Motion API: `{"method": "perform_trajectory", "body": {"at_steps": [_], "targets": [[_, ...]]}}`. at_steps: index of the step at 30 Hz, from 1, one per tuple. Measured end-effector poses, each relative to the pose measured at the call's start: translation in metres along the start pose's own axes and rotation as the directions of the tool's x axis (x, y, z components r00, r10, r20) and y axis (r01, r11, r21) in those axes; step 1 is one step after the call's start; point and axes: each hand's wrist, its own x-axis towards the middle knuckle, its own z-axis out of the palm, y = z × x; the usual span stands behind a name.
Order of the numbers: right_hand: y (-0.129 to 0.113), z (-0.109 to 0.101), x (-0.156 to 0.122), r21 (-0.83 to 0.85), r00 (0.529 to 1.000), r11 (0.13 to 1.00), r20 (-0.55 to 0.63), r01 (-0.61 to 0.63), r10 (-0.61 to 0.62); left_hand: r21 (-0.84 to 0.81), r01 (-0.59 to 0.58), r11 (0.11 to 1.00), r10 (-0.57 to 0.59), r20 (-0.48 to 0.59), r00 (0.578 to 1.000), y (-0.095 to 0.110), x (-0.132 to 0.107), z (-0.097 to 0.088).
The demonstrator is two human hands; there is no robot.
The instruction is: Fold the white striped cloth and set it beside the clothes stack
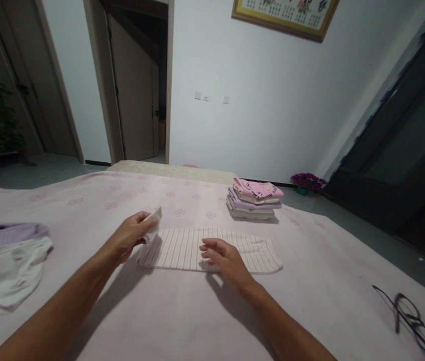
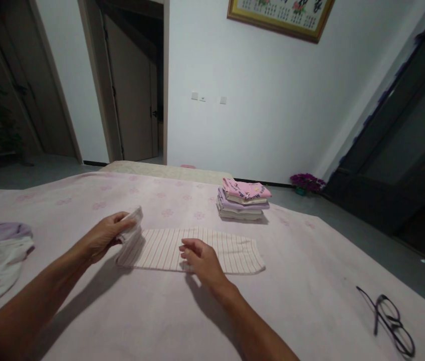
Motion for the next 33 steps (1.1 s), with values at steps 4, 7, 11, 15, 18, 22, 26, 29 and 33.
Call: {"method": "perform_trajectory", "body": {"at_steps": [4,7,11,15,18,22,26,29,33], "targets": [[-0.01,0.018,0.012,0.301,0.989,0.942,0.068,-0.146,0.131,-0.005,-0.036,0.999,0.037,0.053,0.998,-0.013,-0.004,0.067],[-0.009,0.021,0.021,0.417,0.976,0.885,0.151,-0.205,0.156,-0.026,-0.035,0.999,0.04,0.187,0.982,-0.028,-0.007,0.098],[-0.001,0.026,0.025,0.407,0.975,0.887,0.12,-0.218,0.185,-0.124,-0.006,0.992,0.043,0.292,0.955,-0.046,-0.012,0.11],[0.004,0.034,0.023,0.342,0.987,0.926,0.037,-0.16,0.156,-0.226,0.068,0.972,0.005,0.307,0.952,-0.051,-0.014,0.107],[0.007,0.036,0.027,0.345,0.993,0.934,-0.029,-0.097,0.114,-0.228,0.064,0.972,0.002,0.279,0.96,-0.046,-0.013,0.102],[0.005,0.017,0.033,0.309,0.991,0.951,-0.126,-0.012,0.054,-0.14,-0.112,0.984,0.129,0.125,0.984,-0.035,-0.007,0.086],[-0.01,-0.02,0.032,0.198,0.971,0.979,-0.218,-0.051,0.094,-0.024,-0.267,0.963,0.265,-0.059,0.962,-0.032,0.0,0.065],[-0.021,-0.046,0.027,0.175,0.968,0.984,-0.241,-0.028,0.071,0.123,-0.314,0.941,0.326,-0.092,0.941,-0.038,0.003,0.058],[-0.027,-0.069,0.02,0.119,0.961,0.993,-0.274,-0.01,0.043,0.34,-0.388,0.857,0.412,0.002,0.911,-0.047,-0.001,0.062]]}}
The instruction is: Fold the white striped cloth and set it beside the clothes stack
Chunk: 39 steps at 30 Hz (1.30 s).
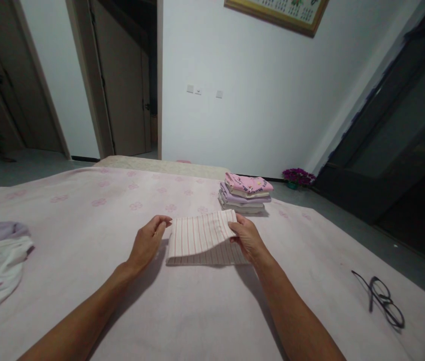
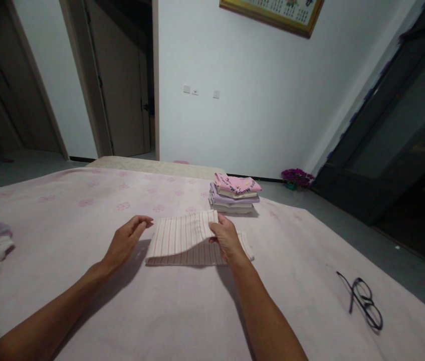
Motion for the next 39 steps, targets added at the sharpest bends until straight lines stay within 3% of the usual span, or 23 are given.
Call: {"method": "perform_trajectory", "body": {"at_steps": [5,11,16,21,24,29,36,38,39], "targets": [[-0.001,-0.028,-0.003,-0.039,0.999,0.999,-0.022,0.035,-0.036,0.206,-0.229,0.952,0.199,0.155,0.968,-0.004,-0.015,0.019],[0.004,-0.063,-0.004,-0.167,0.994,0.985,-0.093,0.034,-0.05,0.313,-0.564,0.765,0.427,0.408,0.807,-0.02,-0.028,0.045],[0.026,-0.088,0.001,-0.39,0.98,0.921,-0.19,-0.022,-0.057,0.342,-0.671,0.658,0.457,0.527,0.717,-0.026,-0.03,0.052],[0.05,-0.107,0.008,-0.691,0.957,0.722,-0.233,-0.038,-0.173,0.386,-0.673,0.631,0.393,0.59,0.706,-0.031,-0.033,0.052],[0.054,-0.11,0.009,-0.81,0.964,0.581,-0.212,-0.081,-0.162,0.415,-0.657,0.629,0.337,0.616,0.712,-0.034,-0.037,0.054],[0.051,-0.11,0.004,-0.896,0.968,0.424,-0.206,-0.128,-0.143,0.41,-0.657,0.632,0.322,0.633,0.704,-0.033,-0.04,0.055],[0.059,-0.109,-0.002,-0.945,0.974,0.284,-0.198,-0.16,-0.11,0.342,-0.65,0.679,0.319,0.659,0.681,-0.029,-0.042,0.052],[0.06,-0.106,-0.004,-0.959,0.974,0.247,-0.179,-0.141,-0.137,0.314,-0.624,0.715,0.328,0.638,0.697,-0.032,-0.042,0.052],[0.06,-0.105,-0.006,-0.967,0.973,0.218,-0.168,-0.131,-0.159,0.311,-0.594,0.742,0.324,0.609,0.724,-0.033,-0.041,0.052]]}}
